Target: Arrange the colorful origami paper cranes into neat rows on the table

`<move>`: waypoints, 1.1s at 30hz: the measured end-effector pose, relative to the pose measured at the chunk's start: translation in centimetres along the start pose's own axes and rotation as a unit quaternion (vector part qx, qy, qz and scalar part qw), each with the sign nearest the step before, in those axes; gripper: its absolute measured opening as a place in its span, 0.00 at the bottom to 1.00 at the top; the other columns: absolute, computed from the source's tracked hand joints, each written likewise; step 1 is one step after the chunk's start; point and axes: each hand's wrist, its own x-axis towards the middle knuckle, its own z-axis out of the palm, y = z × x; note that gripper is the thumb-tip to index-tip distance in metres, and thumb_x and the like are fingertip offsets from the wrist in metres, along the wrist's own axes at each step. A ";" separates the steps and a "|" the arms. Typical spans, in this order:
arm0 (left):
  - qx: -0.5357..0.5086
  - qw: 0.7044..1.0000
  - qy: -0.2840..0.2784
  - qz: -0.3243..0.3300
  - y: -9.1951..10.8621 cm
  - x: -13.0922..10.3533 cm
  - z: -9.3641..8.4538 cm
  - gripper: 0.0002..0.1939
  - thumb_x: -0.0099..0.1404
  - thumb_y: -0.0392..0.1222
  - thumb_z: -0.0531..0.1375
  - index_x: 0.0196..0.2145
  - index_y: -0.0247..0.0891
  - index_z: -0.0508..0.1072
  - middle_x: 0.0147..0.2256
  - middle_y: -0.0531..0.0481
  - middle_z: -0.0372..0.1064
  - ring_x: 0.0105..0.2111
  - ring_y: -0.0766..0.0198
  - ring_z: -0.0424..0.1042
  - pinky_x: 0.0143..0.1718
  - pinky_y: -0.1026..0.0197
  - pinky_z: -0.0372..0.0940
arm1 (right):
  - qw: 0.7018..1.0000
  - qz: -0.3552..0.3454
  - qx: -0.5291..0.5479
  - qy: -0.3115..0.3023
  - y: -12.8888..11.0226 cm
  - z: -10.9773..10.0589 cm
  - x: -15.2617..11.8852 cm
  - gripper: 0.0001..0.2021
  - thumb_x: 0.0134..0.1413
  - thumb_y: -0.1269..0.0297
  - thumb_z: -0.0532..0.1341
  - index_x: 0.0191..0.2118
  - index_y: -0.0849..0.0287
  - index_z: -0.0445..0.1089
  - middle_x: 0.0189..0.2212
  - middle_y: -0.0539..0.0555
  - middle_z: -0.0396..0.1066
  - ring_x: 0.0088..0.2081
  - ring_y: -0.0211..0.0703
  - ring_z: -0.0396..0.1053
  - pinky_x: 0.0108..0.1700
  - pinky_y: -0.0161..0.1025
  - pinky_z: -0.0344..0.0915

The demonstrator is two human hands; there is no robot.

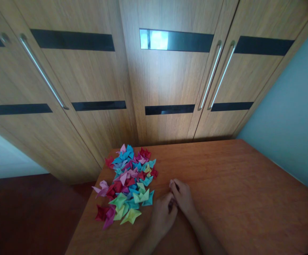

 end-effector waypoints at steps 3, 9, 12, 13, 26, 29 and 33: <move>-0.003 1.000 -0.001 0.006 0.1 0.0 -0.1 0.09 0.55 0.27 0.52 0.30 0.39 0.67 0.31 0.51 0.72 0.32 0.62 0.70 0.34 0.64 0.60 | 1.000 -0.004 0.003 -0.001 0.0 0.0 0.0 0.21 0.62 0.54 0.48 0.23 0.58 0.66 0.19 0.48 0.65 0.23 0.37 0.62 0.28 0.32 0.57; -0.009 1.000 -0.001 0.007 0.1 -0.1 -0.1 0.09 0.56 0.28 0.52 0.30 0.39 0.68 0.31 0.51 0.72 0.32 0.63 0.70 0.33 0.64 0.60 | 1.000 -0.006 -0.006 -0.007 0.0 0.0 0.0 0.20 0.62 0.56 0.48 0.24 0.58 0.66 0.20 0.49 0.66 0.23 0.37 0.62 0.29 0.33 0.57; -0.009 1.000 -0.001 0.005 0.1 -0.1 0.0 0.09 0.57 0.28 0.51 0.31 0.39 0.67 0.31 0.51 0.72 0.31 0.64 0.69 0.32 0.64 0.60 | 1.000 -0.005 -0.003 -0.008 -0.1 -0.1 0.0 0.20 0.63 0.55 0.47 0.24 0.58 0.66 0.20 0.49 0.66 0.23 0.37 0.62 0.29 0.33 0.57; -0.009 1.000 -0.001 0.003 0.1 -0.1 0.0 0.09 0.57 0.28 0.51 0.31 0.39 0.67 0.31 0.51 0.72 0.31 0.64 0.69 0.32 0.64 0.59 | 1.000 -0.003 -0.002 -0.010 -0.1 -0.1 0.0 0.21 0.63 0.54 0.47 0.24 0.57 0.66 0.20 0.49 0.66 0.23 0.37 0.62 0.29 0.33 0.58; 0.002 1.000 -0.009 0.002 -0.1 -0.1 0.0 0.09 0.57 0.28 0.52 0.31 0.38 0.67 0.30 0.51 0.72 0.32 0.63 0.70 0.32 0.64 0.60 | 1.000 -0.010 -0.002 -0.008 0.5 0.1 0.1 0.20 0.62 0.54 0.49 0.24 0.58 0.67 0.20 0.49 0.67 0.23 0.37 0.63 0.28 0.33 0.58; -0.001 1.000 -0.008 0.002 -0.1 0.0 -0.1 0.09 0.56 0.28 0.52 0.31 0.38 0.68 0.31 0.51 0.72 0.33 0.62 0.71 0.33 0.65 0.61 | 1.000 -0.008 -0.012 -0.013 0.5 0.0 0.1 0.20 0.62 0.54 0.48 0.24 0.57 0.67 0.20 0.49 0.67 0.23 0.37 0.63 0.29 0.33 0.58; -0.034 0.999 -0.017 -0.005 0.7 -0.1 -0.5 0.09 0.57 0.28 0.52 0.31 0.38 0.69 0.33 0.51 0.74 0.33 0.63 0.72 0.36 0.65 0.63 | 1.000 -0.003 -0.013 -0.018 0.4 0.0 0.0 0.21 0.62 0.54 0.47 0.24 0.57 0.66 0.20 0.49 0.66 0.24 0.38 0.63 0.29 0.33 0.58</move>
